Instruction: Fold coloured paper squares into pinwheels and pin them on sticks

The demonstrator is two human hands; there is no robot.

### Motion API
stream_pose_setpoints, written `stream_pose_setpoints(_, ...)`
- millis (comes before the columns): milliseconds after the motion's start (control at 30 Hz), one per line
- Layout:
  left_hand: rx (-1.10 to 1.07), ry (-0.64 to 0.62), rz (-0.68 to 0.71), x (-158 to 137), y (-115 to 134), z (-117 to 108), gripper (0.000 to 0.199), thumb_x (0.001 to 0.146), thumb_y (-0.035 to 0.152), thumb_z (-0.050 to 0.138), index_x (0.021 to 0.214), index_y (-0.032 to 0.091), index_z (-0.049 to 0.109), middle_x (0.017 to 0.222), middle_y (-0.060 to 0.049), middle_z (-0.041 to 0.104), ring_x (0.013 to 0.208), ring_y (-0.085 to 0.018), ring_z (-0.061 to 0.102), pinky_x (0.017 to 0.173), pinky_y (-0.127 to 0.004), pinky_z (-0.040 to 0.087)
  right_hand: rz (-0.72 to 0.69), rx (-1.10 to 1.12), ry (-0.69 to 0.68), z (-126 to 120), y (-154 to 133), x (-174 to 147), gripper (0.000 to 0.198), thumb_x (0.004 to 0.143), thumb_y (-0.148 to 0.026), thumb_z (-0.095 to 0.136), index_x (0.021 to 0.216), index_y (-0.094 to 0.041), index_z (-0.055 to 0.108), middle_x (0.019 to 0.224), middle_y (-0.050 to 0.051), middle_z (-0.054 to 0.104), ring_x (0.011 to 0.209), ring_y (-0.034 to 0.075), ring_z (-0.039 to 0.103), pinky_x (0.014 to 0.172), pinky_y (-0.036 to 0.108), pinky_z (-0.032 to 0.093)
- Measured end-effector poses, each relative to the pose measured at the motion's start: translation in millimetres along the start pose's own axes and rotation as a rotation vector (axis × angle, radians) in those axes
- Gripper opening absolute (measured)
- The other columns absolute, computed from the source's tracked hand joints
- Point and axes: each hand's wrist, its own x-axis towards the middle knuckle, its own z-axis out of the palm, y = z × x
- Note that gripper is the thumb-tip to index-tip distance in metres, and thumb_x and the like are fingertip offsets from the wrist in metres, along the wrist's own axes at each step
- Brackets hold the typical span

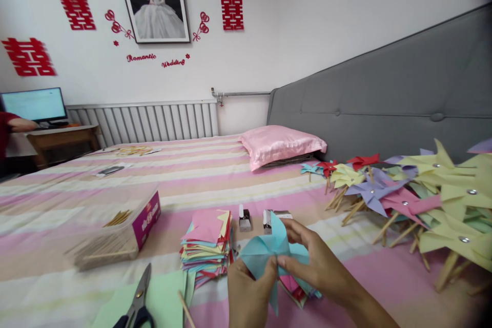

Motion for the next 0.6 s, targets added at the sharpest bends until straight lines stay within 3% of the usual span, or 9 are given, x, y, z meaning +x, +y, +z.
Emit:
stream_pose_setpoints(67, -0.002, -0.017, 0.006, -1, 2, 1, 0.018, 0.058, 0.026, 0.068, 0.051, 0.011, 0.063, 0.046, 0.002, 0.056, 0.045, -0.009, 0.044, 0.046, -0.02, 0.036, 0.02, 0.151, -0.045, 3, 0, 1, 0.049, 0.071, -0.018, 0.06, 0.117, -0.016, 0.045, 0.092, 0.007, 0.064, 0.086, 0.021, 0.059, 0.078, 0.036, 0.047)
stream_pose_setpoints(167, -0.016, -0.039, 0.006, -2, 4, 2, 0.017, 0.058, 0.025, 0.068, 0.05, 0.011, 0.063, 0.046, 0.002, 0.057, 0.045, -0.009, 0.045, 0.046, -0.019, 0.036, 0.077, 0.264, -0.003, 6, 4, 3, 0.051, 0.068, -0.021, 0.064, 0.116, -0.016, 0.046, 0.09, 0.007, 0.066, 0.085, 0.022, 0.06, 0.074, 0.035, 0.048)
stream_pose_setpoints(600, -0.03, -0.109, 0.02, -2, -6, 3, 0.017, 0.06, 0.026, 0.067, 0.051, 0.011, 0.063, 0.045, 0.0, 0.059, 0.043, -0.01, 0.047, 0.046, -0.021, 0.036, 0.122, 0.275, 0.091, 6, 6, 1, 0.041, 0.065, -0.028, 0.066, 0.102, -0.017, 0.052, 0.086, 0.006, 0.066, 0.076, 0.02, 0.061, 0.061, 0.028, 0.048)
